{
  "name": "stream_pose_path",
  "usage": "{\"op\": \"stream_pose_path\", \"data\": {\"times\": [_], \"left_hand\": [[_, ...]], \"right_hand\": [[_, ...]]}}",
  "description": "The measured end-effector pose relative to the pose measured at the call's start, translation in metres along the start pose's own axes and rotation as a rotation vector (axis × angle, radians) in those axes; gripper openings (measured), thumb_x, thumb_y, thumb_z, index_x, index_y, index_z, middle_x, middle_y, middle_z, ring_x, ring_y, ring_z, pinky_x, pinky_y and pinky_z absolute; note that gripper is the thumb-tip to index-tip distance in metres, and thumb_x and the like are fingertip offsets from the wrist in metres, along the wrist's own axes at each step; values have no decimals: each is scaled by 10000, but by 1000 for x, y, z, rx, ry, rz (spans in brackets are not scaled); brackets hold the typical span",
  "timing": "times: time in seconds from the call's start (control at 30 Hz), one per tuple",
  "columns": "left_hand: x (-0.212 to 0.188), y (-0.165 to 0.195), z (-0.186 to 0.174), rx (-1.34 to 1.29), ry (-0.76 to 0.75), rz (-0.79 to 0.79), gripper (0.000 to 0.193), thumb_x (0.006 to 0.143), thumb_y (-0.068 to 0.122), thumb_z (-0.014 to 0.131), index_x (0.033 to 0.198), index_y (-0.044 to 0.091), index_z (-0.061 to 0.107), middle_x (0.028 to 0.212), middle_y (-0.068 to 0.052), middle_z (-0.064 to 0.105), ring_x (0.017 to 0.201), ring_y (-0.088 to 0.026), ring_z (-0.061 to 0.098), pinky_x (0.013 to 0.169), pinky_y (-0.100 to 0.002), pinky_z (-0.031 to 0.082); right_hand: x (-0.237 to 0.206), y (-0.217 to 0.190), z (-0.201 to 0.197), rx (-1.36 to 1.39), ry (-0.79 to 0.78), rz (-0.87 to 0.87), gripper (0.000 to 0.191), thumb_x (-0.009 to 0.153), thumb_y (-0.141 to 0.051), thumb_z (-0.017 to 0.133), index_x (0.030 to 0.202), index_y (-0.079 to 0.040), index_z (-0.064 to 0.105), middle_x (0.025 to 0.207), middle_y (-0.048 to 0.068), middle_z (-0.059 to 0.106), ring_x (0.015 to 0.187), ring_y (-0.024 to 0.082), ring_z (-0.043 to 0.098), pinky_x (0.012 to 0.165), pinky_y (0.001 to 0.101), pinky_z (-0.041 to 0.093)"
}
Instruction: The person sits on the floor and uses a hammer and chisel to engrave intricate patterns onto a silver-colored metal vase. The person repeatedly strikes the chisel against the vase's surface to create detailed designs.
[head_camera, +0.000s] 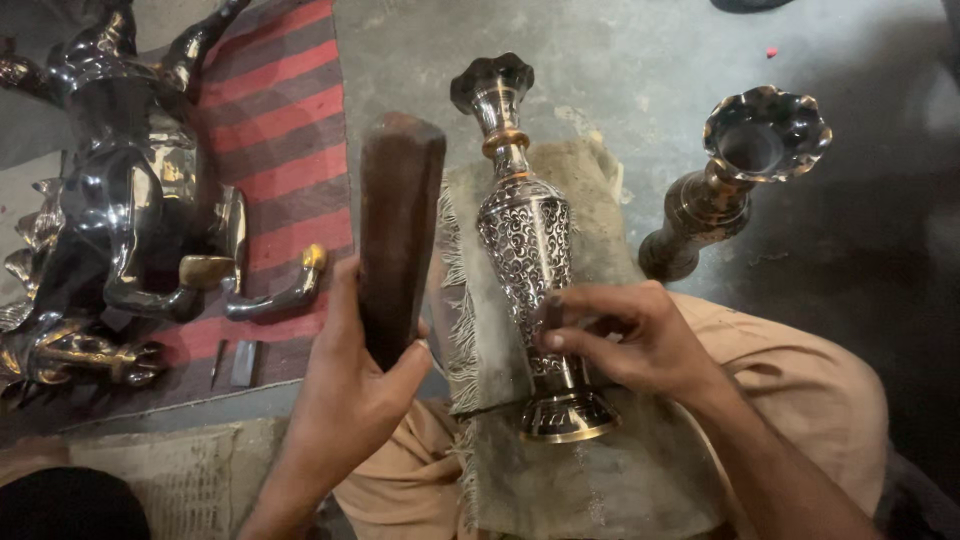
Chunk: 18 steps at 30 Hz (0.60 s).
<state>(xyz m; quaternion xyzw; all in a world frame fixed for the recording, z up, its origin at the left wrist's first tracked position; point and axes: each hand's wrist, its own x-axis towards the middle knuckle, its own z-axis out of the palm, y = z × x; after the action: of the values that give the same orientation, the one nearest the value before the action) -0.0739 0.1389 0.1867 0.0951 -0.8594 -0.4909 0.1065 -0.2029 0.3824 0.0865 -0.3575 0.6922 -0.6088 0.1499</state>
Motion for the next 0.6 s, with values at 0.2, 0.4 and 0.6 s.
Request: {"op": "stream_pose_path", "data": {"times": [0.2,0.4,0.6], "left_hand": [[7,11,-13,776,-72,191,688,810,39,710,1444,201,499,997,-147,656,983,-375,660,912,-498,502],[5,16,-12,771,-9,269,647,807,52,717,1413,191,538,988,-139,644,966,-369,651,912,-503,494],[4,13,-11,758,20,354,641,801,50,708,1404,159,521,988,-160,634,967,-390,648,919,-517,500]], "right_hand": [[0,1,0,49,-36,-76,234,871,-104,781,1103,-74,777,896,36,832,727,84,778,628,238,638],[1,-7,-1,13,5,-20,262,835,-101,796,1094,-65,777,903,44,828,754,87,767,627,247,622],[1,-9,-2,21,-10,-73,232,859,-110,793,1083,-51,774,923,48,830,795,95,786,678,249,634]]}}
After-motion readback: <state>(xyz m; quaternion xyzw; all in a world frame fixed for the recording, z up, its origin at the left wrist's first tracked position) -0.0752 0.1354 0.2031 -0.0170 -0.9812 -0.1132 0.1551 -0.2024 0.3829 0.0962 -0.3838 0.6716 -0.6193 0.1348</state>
